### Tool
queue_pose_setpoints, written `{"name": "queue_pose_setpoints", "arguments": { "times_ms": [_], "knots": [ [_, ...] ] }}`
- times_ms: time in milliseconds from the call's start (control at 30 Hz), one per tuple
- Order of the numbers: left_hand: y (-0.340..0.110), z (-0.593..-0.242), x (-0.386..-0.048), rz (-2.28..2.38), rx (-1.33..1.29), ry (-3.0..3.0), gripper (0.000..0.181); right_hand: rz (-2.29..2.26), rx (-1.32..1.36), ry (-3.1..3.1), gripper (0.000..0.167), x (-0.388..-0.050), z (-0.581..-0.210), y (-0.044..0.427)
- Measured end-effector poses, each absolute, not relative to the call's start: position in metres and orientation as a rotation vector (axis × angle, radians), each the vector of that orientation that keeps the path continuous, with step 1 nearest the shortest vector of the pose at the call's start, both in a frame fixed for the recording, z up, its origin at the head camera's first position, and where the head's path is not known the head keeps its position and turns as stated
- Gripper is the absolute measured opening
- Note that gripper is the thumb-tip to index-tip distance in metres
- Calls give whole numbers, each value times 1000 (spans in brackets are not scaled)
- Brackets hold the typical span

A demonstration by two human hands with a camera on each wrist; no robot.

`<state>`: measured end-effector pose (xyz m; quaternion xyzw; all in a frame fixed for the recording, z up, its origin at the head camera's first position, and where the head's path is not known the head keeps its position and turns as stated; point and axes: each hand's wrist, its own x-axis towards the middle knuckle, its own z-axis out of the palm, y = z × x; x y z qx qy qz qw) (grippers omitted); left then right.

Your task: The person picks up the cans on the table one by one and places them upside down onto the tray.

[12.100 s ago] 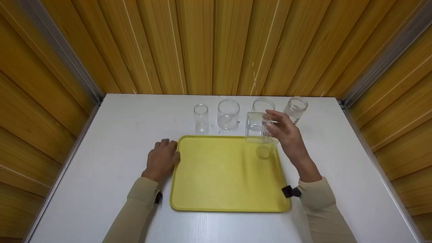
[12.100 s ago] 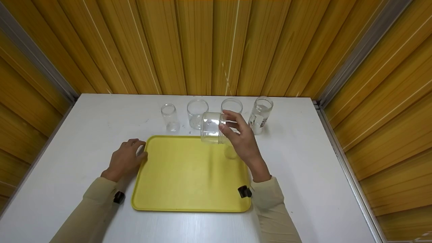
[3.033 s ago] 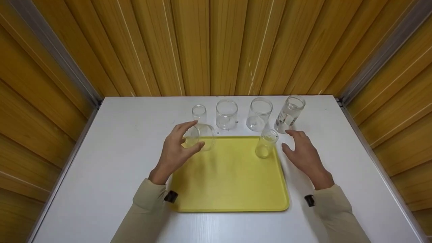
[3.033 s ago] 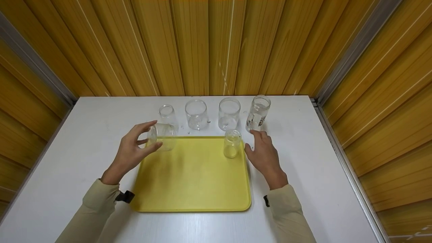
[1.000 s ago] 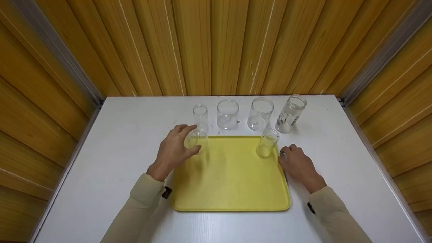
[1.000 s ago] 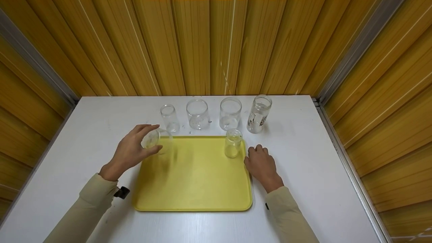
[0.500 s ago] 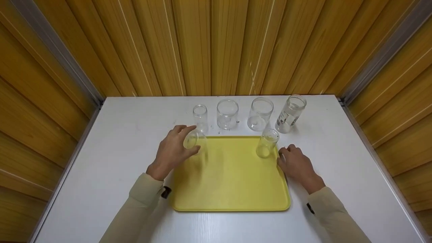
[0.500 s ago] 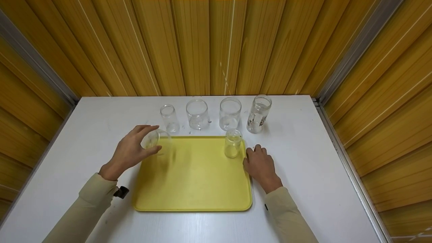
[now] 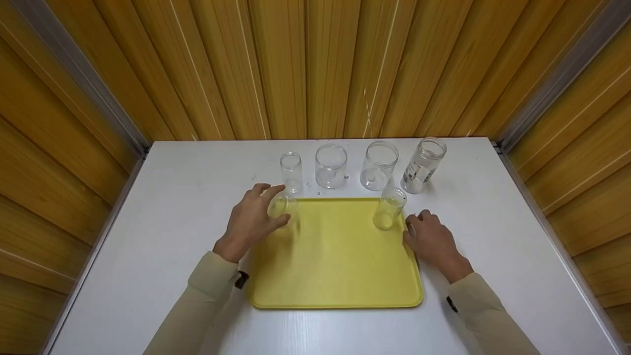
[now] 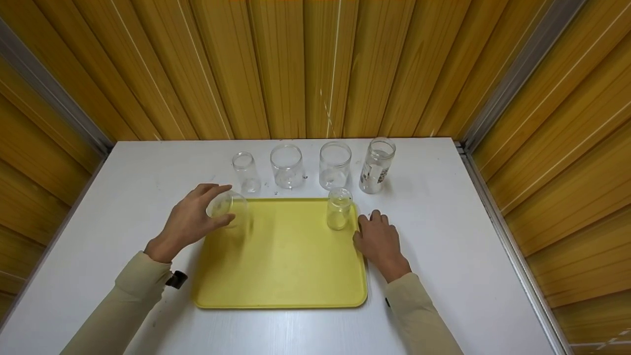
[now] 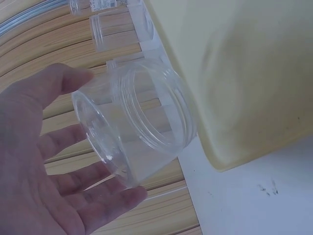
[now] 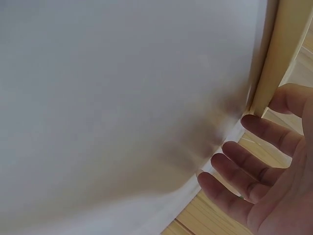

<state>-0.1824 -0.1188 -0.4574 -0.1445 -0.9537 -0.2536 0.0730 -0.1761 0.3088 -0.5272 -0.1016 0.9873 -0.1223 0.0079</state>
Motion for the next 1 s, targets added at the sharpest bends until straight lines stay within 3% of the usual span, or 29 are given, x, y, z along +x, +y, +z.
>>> {"name": "queue_pose_setpoints", "arguments": {
  "times_ms": [1000],
  "knots": [
    [-116, -460, -184, -641, -454, -3007, 61, -354, -313, 3081, 33, -176, -529, 309]
  ]
}}
